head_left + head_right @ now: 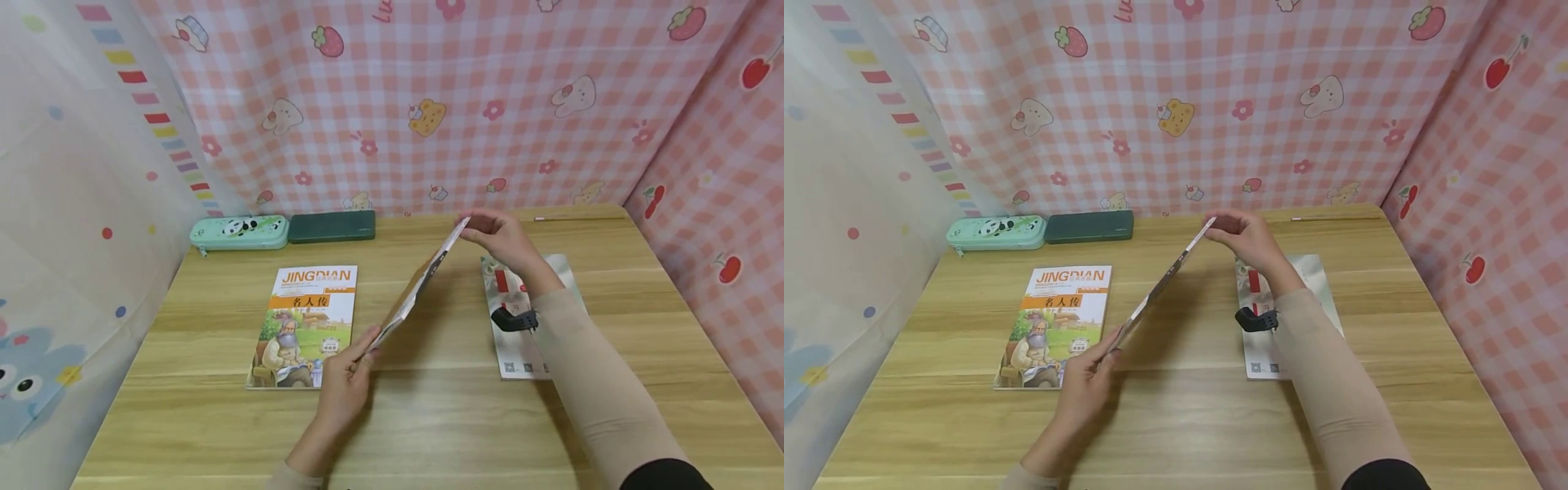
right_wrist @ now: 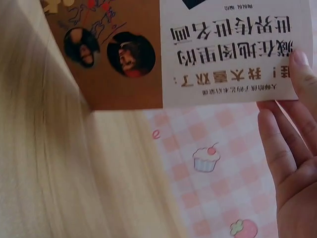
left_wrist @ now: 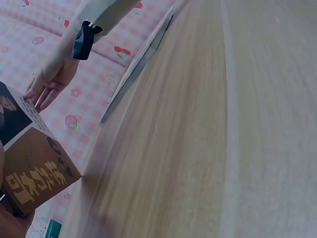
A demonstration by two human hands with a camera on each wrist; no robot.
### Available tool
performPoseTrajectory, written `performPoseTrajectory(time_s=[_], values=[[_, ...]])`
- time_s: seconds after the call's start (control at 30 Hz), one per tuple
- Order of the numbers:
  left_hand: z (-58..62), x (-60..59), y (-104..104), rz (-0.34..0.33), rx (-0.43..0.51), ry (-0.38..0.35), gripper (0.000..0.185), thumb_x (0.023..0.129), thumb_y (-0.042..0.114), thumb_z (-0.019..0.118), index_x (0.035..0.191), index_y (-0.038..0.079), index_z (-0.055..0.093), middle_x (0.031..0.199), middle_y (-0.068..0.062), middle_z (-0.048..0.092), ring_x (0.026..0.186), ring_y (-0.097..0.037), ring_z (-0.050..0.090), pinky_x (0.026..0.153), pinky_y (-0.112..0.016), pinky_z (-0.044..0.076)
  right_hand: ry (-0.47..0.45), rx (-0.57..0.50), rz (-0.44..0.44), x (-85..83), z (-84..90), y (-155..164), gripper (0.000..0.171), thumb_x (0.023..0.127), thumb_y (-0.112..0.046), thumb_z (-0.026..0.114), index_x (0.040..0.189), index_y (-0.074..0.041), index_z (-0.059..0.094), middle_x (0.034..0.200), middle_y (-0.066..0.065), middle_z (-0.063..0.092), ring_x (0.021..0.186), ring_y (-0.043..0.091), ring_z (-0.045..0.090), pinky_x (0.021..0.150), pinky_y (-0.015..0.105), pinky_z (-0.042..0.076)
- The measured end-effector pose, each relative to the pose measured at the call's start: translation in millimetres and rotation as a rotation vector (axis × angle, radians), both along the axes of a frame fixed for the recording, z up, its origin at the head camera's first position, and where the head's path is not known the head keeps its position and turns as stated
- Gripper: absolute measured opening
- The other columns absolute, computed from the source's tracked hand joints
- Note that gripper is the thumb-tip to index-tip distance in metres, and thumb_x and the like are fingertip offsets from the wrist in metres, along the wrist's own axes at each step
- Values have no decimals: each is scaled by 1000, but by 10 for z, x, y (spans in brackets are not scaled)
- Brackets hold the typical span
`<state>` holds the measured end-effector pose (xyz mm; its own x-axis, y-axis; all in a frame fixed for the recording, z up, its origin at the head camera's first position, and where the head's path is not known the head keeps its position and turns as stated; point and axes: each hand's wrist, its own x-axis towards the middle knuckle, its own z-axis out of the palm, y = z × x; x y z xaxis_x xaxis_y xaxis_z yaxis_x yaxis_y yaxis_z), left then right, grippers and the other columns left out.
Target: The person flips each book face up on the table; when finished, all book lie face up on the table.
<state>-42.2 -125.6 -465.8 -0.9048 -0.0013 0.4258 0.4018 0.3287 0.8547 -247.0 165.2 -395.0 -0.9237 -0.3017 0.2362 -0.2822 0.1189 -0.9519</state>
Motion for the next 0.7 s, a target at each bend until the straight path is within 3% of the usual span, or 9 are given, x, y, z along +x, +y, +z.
performPoseTrajectory(time_s=[0.3,0.47,0.57,0.7], values=[[74,61,62,25,59,-117,29,96,1,65,124,0,70,123,-14,68,109,-26,69,89,-29,58,28,84,-108,0,140,-74,34,94,-16,74,126,-4,70,115,13,74,95,6,70,84,22,59],[87,96,79,75,60,-115,17,97,7,66,109,0,76,107,-14,75,88,-22,74,71,-26,62,40,142,-148,18,196,-103,36,93,-19,75,125,-3,71,112,15,74,89,5,69,79,20,58],[94,103,80,110,32,-97,12,96,8,68,101,1,77,87,-12,77,68,-11,67,55,-20,55,41,163,-157,25,213,-122,36,93,-20,76,125,-4,72,110,16,73,85,5,69,77,22,59],[107,100,80,133,-3,-103,8,92,9,74,91,1,75,60,-2,63,51,-1,45,41,-13,34,56,183,-157,18,202,-145,36,93,-19,76,124,-3,72,107,16,73,81,7,68,74,24,59]])
